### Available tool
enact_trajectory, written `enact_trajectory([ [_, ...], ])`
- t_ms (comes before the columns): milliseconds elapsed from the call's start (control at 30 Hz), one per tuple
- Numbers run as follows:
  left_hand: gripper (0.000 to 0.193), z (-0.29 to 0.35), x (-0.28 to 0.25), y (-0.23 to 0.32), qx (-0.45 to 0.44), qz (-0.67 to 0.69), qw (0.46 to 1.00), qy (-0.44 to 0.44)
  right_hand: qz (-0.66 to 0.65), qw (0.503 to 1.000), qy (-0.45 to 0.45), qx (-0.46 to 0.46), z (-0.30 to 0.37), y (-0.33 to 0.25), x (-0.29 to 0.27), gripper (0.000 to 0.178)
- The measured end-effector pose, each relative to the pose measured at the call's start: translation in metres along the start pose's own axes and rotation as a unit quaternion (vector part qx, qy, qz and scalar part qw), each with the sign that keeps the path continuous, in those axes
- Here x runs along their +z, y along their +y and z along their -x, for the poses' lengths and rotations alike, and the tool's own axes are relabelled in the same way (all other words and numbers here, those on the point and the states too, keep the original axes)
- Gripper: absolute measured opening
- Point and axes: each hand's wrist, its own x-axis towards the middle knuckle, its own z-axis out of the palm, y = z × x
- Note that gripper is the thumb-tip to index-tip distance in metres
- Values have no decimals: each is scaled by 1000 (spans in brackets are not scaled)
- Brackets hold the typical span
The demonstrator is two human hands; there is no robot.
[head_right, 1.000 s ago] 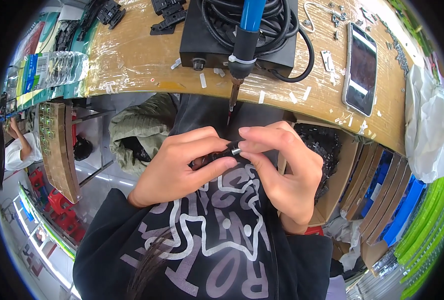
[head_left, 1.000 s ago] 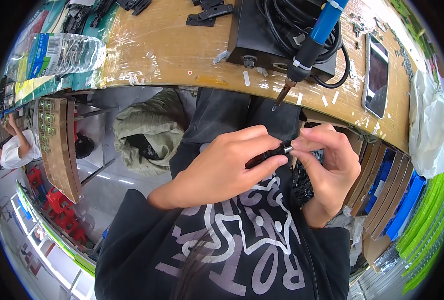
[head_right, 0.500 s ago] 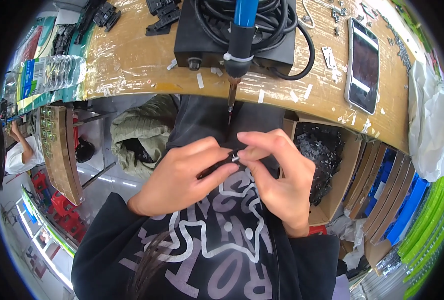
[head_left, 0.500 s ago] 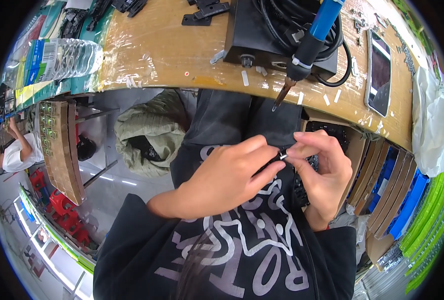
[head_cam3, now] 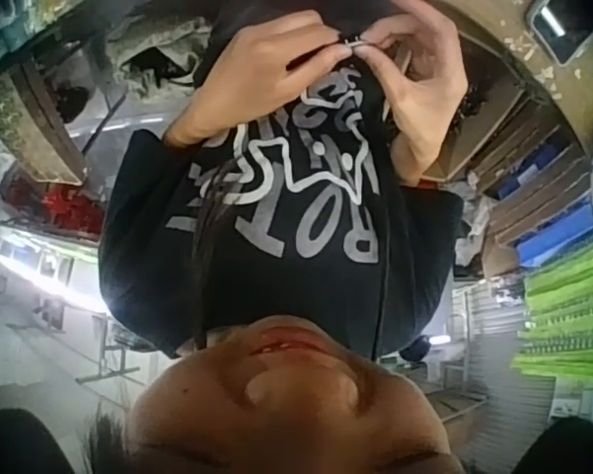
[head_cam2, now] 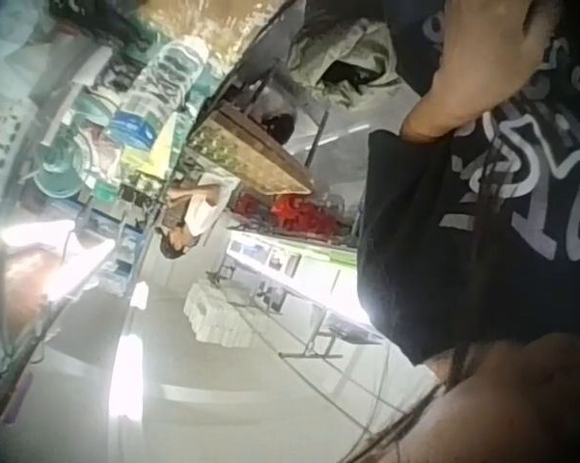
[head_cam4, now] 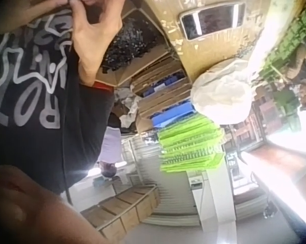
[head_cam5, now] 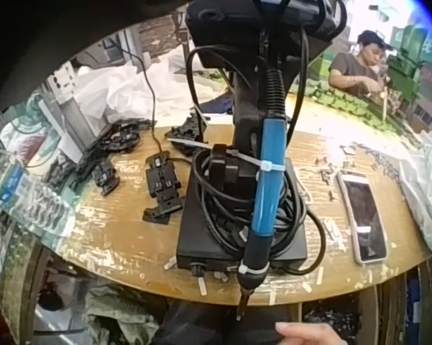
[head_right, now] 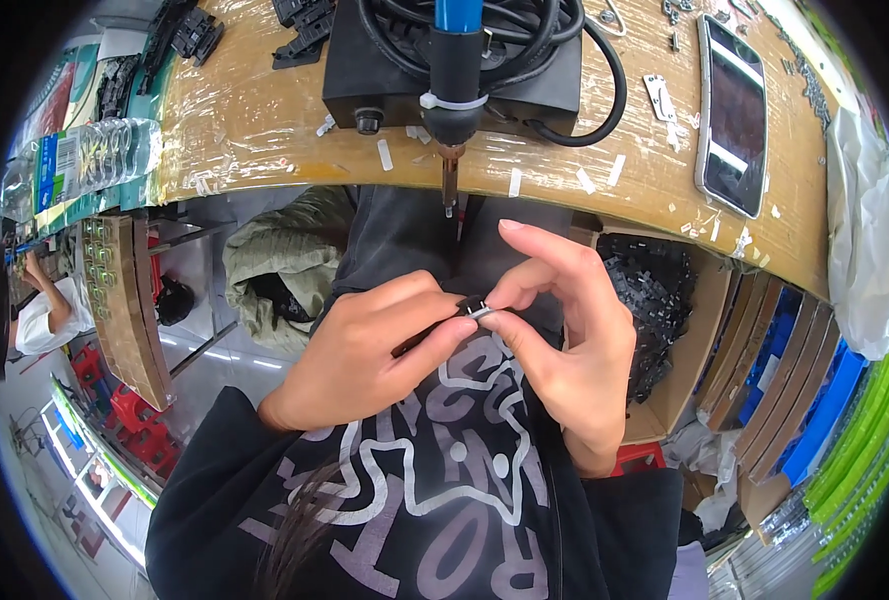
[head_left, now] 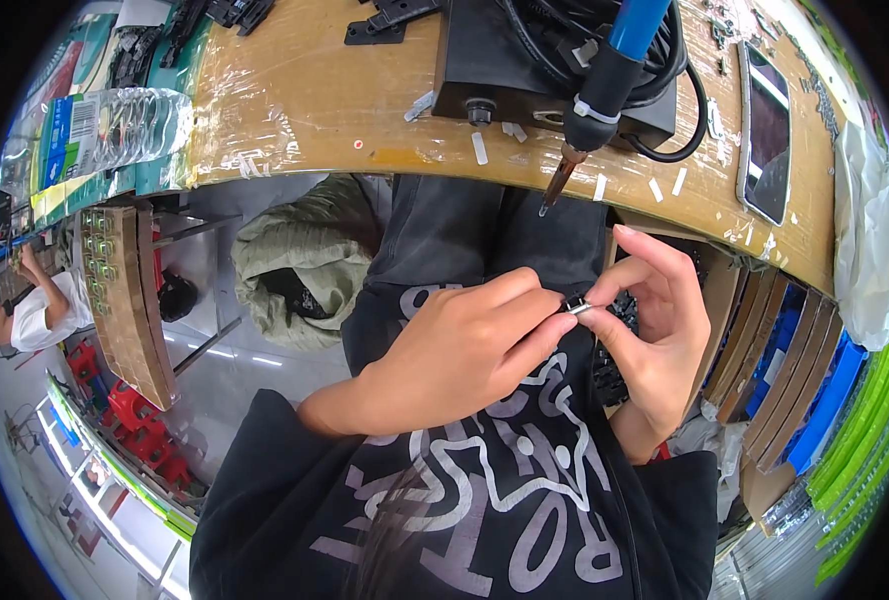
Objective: The person assembles electronic components onto a circuit board and into a plastic housing using a soldering iron.
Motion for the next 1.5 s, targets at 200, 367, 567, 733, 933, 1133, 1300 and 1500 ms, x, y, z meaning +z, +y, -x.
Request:
enact_trajectory([
  [200,10,0,2,0,5,49,999,13,-134,989,18,57,3,5,-3,39],
  [367,12,1,4,1,16,66,997,43,-190,981,25,43,7,13,-1,37],
  [567,15,-1,3,5,0,25,999,20,-158,986,17,50,3,8,-5,37],
  [733,17,0,3,6,12,-45,999,-4,-78,995,20,54,4,2,-7,38],
  [933,17,-2,0,11,35,-107,993,-24,-8,999,19,26,6,-6,-7,37],
  [1133,14,-4,-1,7,58,-144,987,-33,49,999,-7,16,4,8,-6,31],
  [1300,13,-1,0,12,68,-175,982,-11,78,997,-22,-10,6,4,-6,28],
  [1500,13,2,5,3,40,-119,992,-5,13,999,-35,39,9,14,-5,22],
])
